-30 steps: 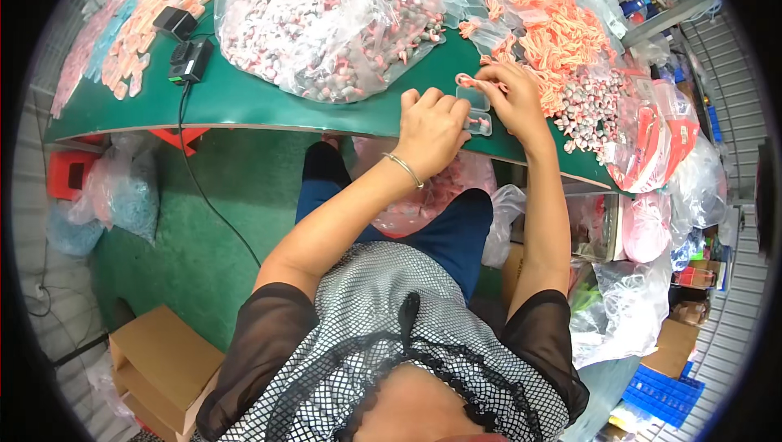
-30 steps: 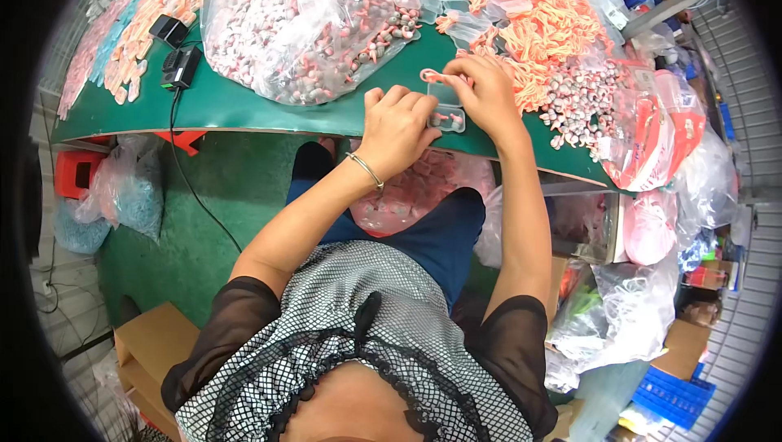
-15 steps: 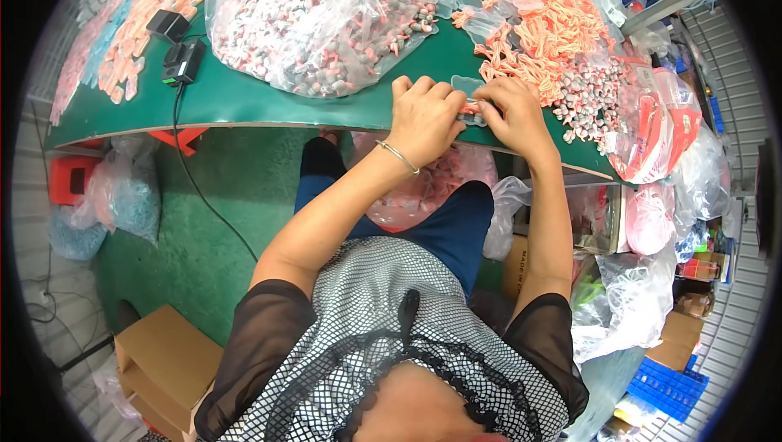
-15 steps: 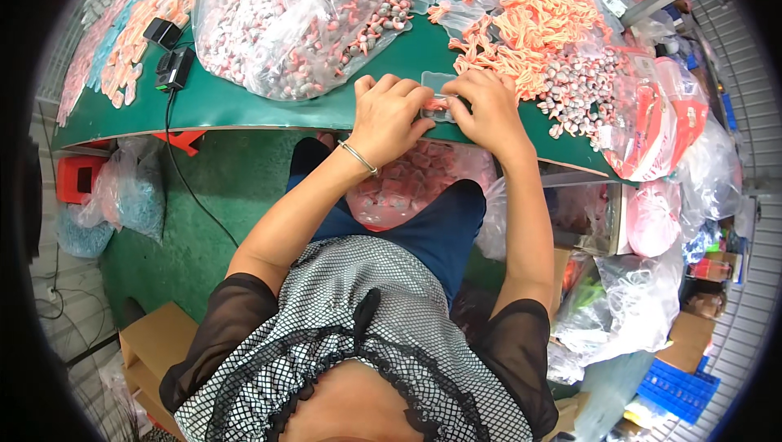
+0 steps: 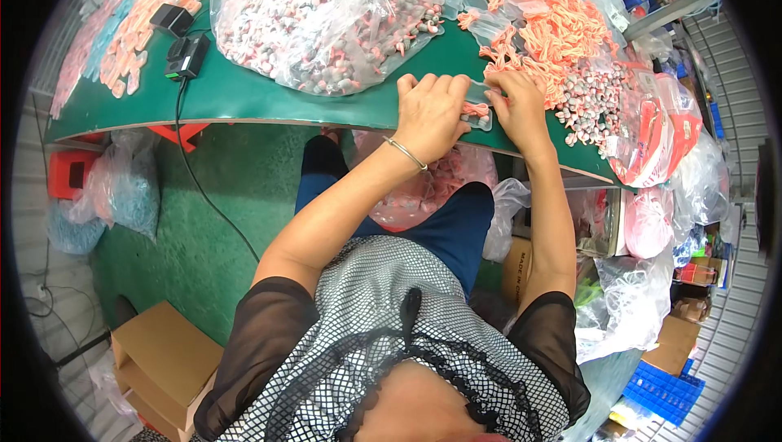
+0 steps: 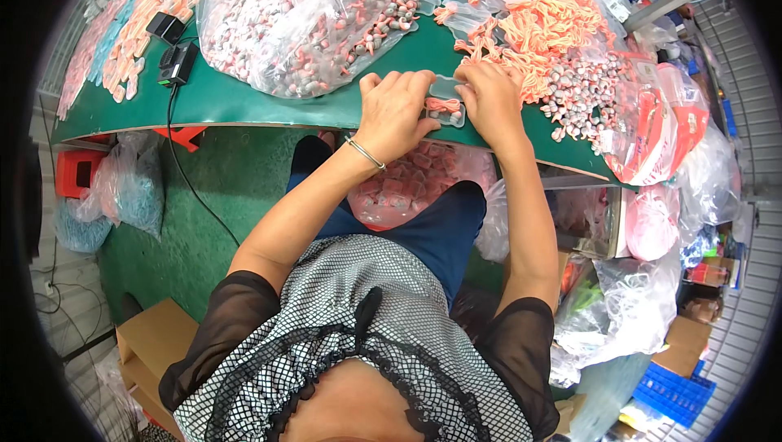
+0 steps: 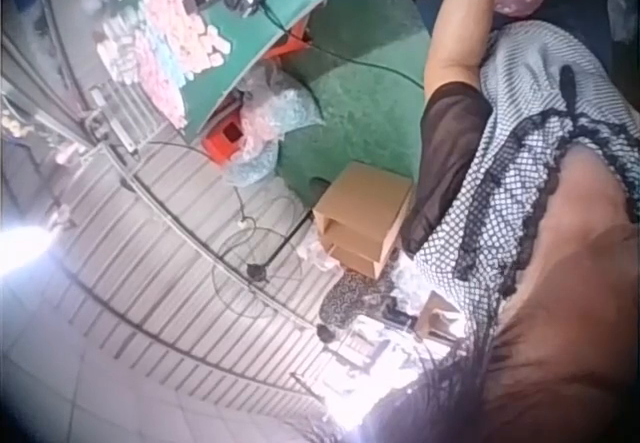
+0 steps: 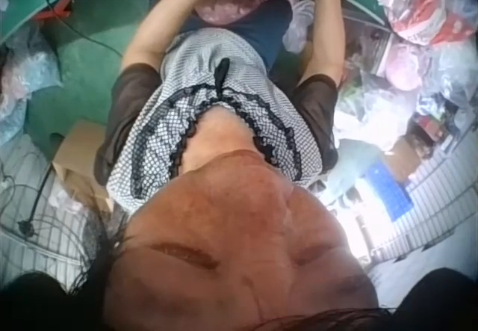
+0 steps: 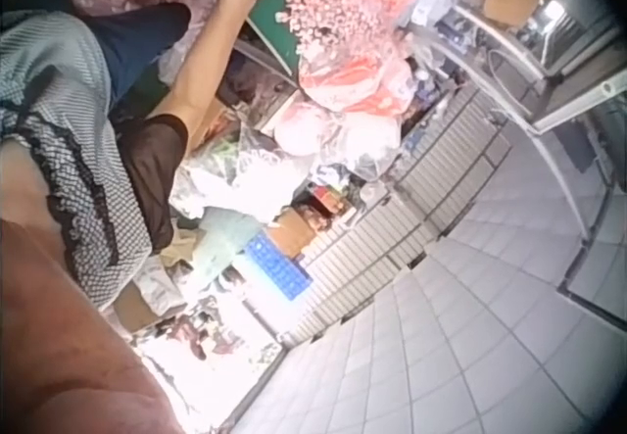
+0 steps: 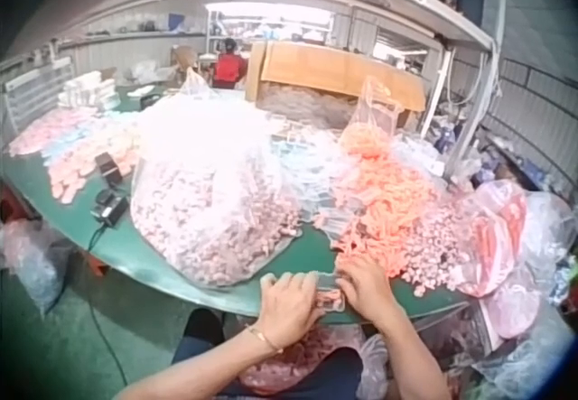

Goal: Picking small pink components from a large bag and placing them into small clear plastic containers on a workbench.

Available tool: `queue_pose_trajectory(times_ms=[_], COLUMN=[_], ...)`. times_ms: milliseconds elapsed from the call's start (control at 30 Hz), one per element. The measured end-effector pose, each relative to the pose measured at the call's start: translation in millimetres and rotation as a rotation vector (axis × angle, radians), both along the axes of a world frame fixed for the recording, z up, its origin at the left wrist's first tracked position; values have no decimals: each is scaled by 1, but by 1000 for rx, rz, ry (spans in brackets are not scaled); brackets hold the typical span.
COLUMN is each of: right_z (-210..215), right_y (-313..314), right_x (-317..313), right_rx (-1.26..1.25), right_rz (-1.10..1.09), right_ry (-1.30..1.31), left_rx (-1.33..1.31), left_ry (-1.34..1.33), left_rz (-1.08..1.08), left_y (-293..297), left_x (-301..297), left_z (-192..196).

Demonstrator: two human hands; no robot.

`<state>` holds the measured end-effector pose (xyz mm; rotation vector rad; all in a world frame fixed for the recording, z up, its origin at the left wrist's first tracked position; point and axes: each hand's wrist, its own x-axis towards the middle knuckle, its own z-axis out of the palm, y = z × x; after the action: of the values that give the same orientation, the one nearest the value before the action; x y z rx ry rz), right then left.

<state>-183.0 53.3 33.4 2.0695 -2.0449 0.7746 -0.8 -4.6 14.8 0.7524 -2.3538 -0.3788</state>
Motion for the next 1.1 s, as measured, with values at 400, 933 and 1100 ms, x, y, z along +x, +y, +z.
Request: queue_pose_trajectory(times_ms=[400, 933, 1100], right_z=[-12, -22, -32], right_y=[22, 38, 45], right_x=[12, 23, 28], right_rx=[-204, -270, -274], right_rz=[148, 140, 152], right_ry=[-210, -160, -135], left_rx=[-94, -246, -213], left_ry=[-37, 1, 50], left_rz=[94, 76, -31], left_y=[3, 17, -2], left_x=[5, 14, 13], left_z=[-6, -16, -6])
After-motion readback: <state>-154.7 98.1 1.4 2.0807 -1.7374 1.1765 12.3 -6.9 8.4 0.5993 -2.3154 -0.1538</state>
